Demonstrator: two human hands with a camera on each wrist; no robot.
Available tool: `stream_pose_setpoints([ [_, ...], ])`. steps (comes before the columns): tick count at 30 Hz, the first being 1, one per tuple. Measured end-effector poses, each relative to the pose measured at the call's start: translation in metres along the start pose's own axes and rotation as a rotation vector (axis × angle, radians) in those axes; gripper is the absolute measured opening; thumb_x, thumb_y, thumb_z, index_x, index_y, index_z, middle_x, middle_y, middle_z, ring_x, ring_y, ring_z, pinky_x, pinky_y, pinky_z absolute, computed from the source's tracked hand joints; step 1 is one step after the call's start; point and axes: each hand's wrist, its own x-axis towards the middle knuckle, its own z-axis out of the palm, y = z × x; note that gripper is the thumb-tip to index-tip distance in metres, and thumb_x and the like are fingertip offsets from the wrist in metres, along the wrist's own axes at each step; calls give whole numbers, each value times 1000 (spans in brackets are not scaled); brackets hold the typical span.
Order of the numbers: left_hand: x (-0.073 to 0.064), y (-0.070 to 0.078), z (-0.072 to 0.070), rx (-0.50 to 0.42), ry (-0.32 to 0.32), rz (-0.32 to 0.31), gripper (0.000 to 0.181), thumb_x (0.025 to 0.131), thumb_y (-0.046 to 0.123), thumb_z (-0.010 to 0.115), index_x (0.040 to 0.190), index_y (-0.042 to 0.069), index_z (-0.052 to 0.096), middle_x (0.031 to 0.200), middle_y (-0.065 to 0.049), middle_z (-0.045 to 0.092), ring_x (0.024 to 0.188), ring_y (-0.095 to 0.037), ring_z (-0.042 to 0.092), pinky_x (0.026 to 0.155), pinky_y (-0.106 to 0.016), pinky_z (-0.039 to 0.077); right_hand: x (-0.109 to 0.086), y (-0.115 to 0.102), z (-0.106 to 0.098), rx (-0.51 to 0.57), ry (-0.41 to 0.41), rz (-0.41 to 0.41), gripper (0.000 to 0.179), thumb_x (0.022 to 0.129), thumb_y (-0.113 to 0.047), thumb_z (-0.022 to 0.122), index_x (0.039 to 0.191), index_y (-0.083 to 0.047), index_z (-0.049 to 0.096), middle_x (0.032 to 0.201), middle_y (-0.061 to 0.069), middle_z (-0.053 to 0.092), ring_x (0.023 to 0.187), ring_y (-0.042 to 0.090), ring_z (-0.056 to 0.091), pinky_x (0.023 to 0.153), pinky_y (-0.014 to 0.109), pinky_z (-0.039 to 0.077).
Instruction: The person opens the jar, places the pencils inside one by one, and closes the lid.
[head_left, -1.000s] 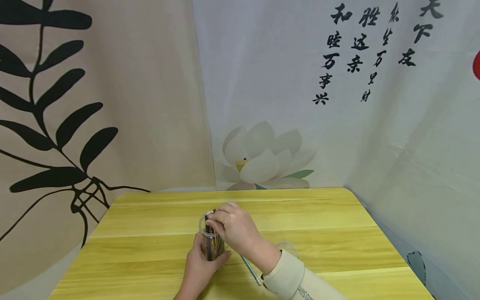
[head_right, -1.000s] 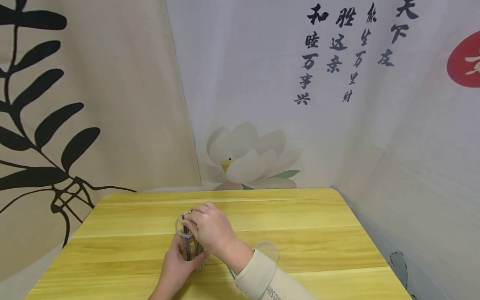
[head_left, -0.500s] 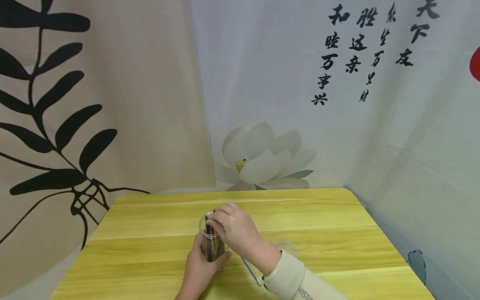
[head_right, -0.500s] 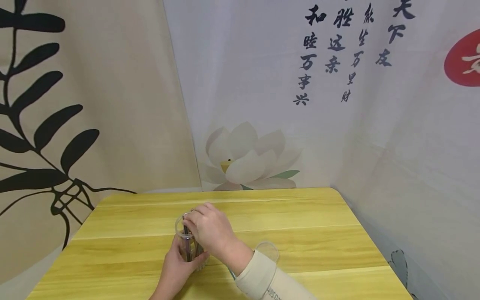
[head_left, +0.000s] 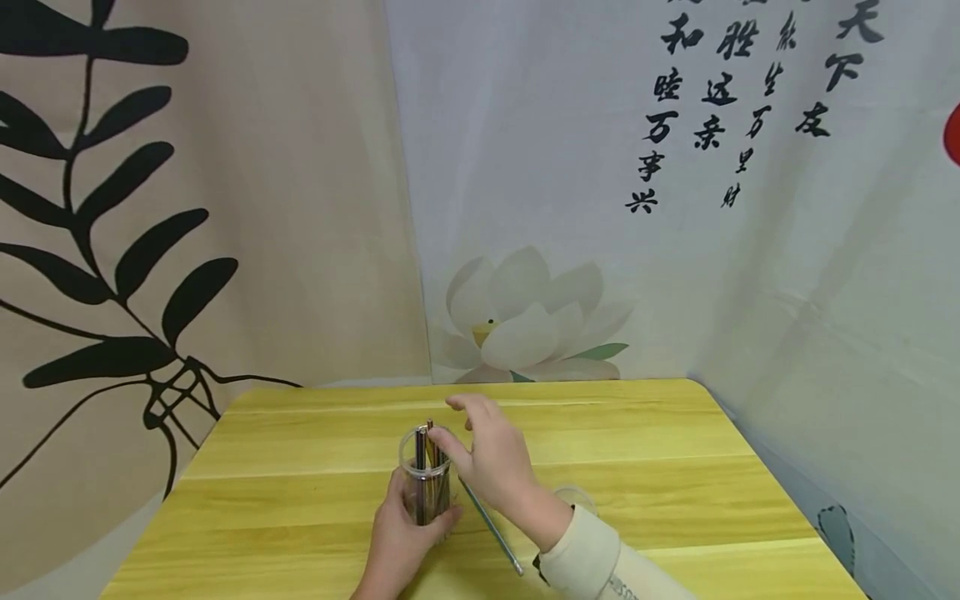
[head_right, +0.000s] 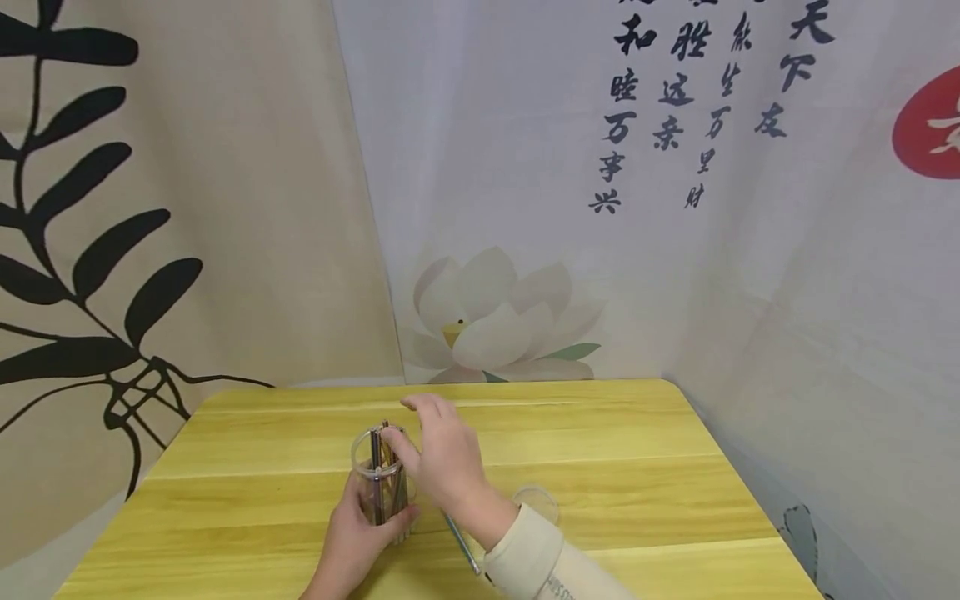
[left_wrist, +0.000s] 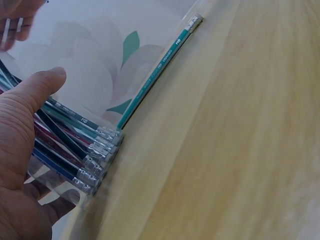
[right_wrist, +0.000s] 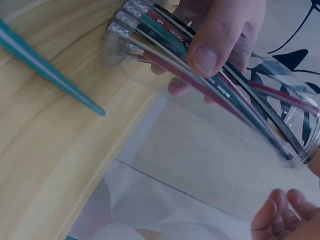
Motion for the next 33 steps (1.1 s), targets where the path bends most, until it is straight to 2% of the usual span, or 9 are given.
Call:
stream_pose_setpoints([
  [3,0,1,0,1,-4,4,86,82,40,94,149,19,45,136,-10,72,124,-32,69,104,-61,55,1,3,-1,75,-68,138,40,105,-38,70,132,-9,68,122,6,75,94,18,71,73,26,59],
  [6,0,1,0,-4,-7,0,85,82,39,94,148,19,45,136,-10,72,124,-31,70,104,-61,56,1,6,-1,113,-122,196,37,109,-39,63,132,-11,69,121,5,76,94,17,70,73,25,58],
  [10,1,0,0,-9,-5,2,85,82,38,95,149,19,46,134,-11,73,122,-31,71,103,-60,57,1,10,1,104,-160,186,35,114,-34,52,131,-8,70,117,6,78,93,18,72,75,28,60],
  [13,1,0,1,-5,-8,5,85,83,37,94,150,17,45,133,-12,73,121,-32,71,102,-60,58,1,15,4,112,-191,185,34,115,-29,50,129,-6,71,112,8,79,91,17,73,75,29,60],
  [17,0,1,0,12,-19,-3,86,83,37,94,150,14,44,136,-14,72,124,-34,70,103,-61,57,0,21,7,133,-247,225,28,113,-22,57,130,-6,71,113,9,79,84,12,69,67,24,56],
  [21,-1,2,0,27,-17,-4,87,82,38,95,148,12,44,137,-16,71,126,-36,69,105,-63,56,-1,28,12,37,-328,236,30,106,-17,68,135,-7,69,118,9,77,77,6,64,60,19,52],
  [24,-1,3,0,27,-18,-6,87,82,38,95,148,12,44,138,-17,70,127,-37,68,106,-63,56,-2,33,16,0,-388,240,32,105,-19,70,135,-7,69,119,10,77,74,4,64,60,18,52],
  [31,0,3,0,25,-19,-13,89,82,39,95,150,12,43,139,-18,69,128,-38,68,106,-64,55,0,36,21,78,-424,262,32,108,-20,67,136,-6,67,128,11,76,73,1,62,61,19,52],
  [33,0,2,-1,26,-20,-15,89,82,39,95,150,12,43,139,-18,69,128,-38,68,106,-64,56,2,36,21,109,-428,262,32,109,-18,65,137,-5,66,129,13,76,76,4,64,63,21,54],
])
